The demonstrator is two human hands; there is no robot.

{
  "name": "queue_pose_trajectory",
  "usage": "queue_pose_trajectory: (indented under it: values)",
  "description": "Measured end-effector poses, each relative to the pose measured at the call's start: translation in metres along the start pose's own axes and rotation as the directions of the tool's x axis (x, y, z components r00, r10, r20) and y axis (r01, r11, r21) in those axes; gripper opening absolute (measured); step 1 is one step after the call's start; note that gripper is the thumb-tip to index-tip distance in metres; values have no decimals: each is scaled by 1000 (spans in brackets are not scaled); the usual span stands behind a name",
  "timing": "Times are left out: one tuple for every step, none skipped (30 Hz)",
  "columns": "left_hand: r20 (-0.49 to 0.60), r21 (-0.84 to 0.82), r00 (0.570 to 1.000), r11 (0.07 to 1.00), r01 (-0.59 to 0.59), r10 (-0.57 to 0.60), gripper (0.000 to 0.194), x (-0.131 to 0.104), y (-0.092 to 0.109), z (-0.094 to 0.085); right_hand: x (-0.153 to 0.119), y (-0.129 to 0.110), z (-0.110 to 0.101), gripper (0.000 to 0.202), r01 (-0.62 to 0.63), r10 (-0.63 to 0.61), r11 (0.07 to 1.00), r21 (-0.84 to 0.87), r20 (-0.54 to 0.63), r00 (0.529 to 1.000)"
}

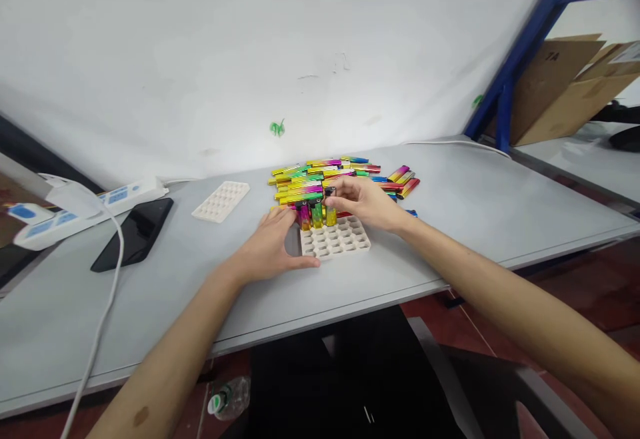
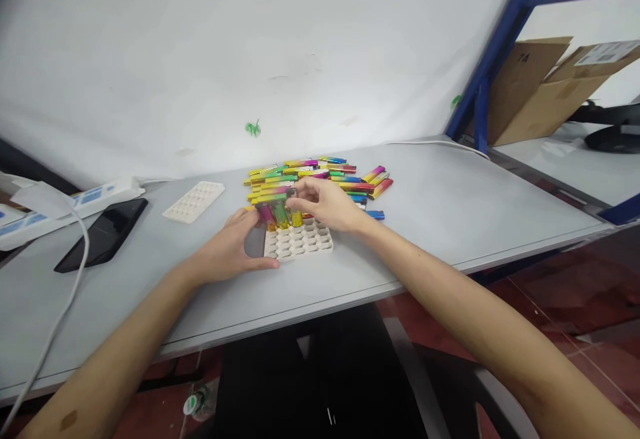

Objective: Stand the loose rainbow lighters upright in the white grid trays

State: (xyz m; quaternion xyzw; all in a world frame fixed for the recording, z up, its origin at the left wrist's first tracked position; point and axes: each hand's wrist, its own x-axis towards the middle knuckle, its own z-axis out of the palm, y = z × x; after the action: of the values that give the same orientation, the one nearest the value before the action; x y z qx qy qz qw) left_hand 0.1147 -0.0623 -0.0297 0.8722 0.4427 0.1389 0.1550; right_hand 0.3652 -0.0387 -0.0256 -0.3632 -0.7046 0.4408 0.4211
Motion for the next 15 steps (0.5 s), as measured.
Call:
queue_pose_trajectory:
  values:
    - [1,-1,1000,1000,2,-2,69,0,0,0,0,1,0,25,22,-22,999,-33,-3,1000]
    - [1,-3,1000,1000,4,-4,69,0,1,0,1,1,1,24,41,-42,997,-60,-7,999]
    - [2,-5,1000,1000,7,-7,69,0,1,0,1,2,1,23,56,-57,995,-79,-11,998]
    - [2,-8,1000,1000,10,-10,69,0,2,-1,1,2,1,22,67,-68,994,-90,-15,998]
    - [2,-10,1000,1000,13,-13,70,0,2,-1,2,3,1,22,75,-77,993,-95,-18,997]
    - [1,-11,1000,1000,16,-16,70,0,3,-1,2,3,1,22,80,-82,992,-95,-20,996]
    - [0,-12,1000,1000,20,-20,70,0,3,-1,2,3,1,23,81,-83,992,-95,-22,996]
    - [-2,-13,1000,1000,22,-22,69,0,4,-1,2,4,1,23,78,-81,992,-98,-23,996]
    - [-5,-14,1000,1000,23,-23,69,0,4,-2,2,4,1,24,73,-76,992,-106,-27,997]
    - [-7,-16,1000,1000,22,-22,69,0,4,-2,1,4,1,24,65,-69,991,-116,-35,997]
    - [-9,-17,1000,1000,21,-21,69,0,4,-2,1,5,1,25,56,-62,990,-127,-40,997]
    - [-12,-18,1000,1000,21,-21,69,0,4,-2,1,5,1,25,49,-56,989,-136,-47,997]
    - [-14,-17,1000,1000,21,-21,68,0,3,-1,1,5,2,25,44,-51,989,-142,-51,997]
    - [-15,-15,1000,1000,22,-22,68,-1,3,-1,1,5,2,25,40,-49,989,-144,-56,997]
    - [-14,-13,1000,1000,23,-23,68,-1,3,-1,1,5,2,26,39,-47,989,-141,-57,997]
